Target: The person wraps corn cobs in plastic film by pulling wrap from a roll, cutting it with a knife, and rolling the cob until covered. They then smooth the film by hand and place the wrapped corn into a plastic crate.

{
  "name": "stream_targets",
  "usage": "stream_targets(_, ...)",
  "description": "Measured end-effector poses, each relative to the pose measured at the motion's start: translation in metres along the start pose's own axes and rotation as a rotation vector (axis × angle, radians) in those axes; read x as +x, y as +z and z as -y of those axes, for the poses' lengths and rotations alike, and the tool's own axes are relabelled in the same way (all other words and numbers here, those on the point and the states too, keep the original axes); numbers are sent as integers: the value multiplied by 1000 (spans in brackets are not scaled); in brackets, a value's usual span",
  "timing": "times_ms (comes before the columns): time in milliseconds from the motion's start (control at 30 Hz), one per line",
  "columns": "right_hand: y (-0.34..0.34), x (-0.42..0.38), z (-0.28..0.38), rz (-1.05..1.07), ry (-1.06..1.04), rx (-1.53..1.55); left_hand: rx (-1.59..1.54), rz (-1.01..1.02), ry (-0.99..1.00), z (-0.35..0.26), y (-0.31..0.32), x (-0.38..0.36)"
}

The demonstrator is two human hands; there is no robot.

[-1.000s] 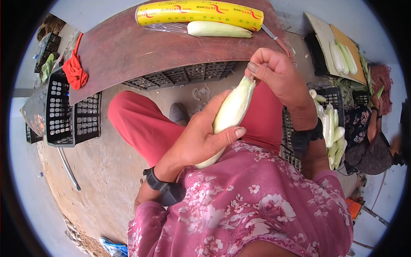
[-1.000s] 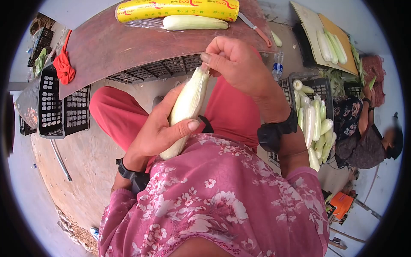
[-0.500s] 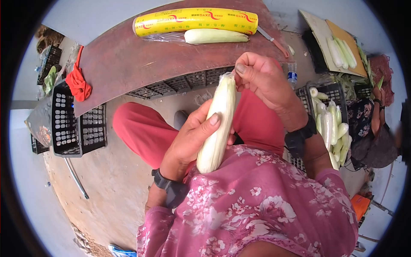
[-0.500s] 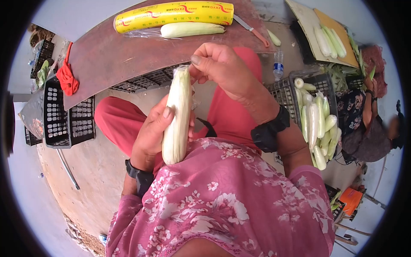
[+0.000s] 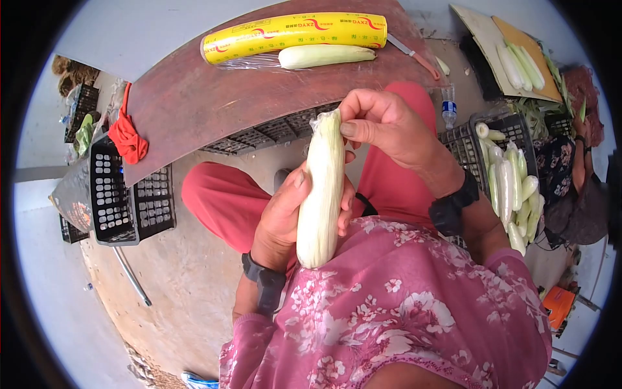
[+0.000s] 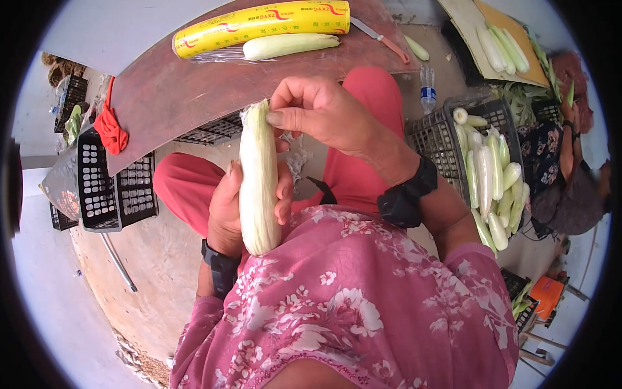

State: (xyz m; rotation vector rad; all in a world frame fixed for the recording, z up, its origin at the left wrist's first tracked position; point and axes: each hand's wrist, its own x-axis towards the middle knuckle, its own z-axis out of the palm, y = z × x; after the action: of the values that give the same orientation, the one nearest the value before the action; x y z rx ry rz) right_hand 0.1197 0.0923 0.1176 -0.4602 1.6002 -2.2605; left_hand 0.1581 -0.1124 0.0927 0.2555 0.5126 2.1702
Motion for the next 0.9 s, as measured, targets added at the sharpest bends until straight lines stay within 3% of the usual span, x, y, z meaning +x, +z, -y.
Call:
stream_targets(133,-6,3,2,-23,-64,-90,45,-7,-19,-3,0,0)
stream_targets(433,-7,1,13,2,-46,52,280,-106,-92,-13,3,-10)
stream_targets(600,0,-3,23,-91,-6,-27,497,-199,-90,-15,13,-12)
stream_targets(800,-7,-2,11,-4,-33,-260,1334,-191,97,-8,19,-9)
stream_targets(900,-9,-5,16,-22,-26,-263,1264,-294,46,-9,20,-9)
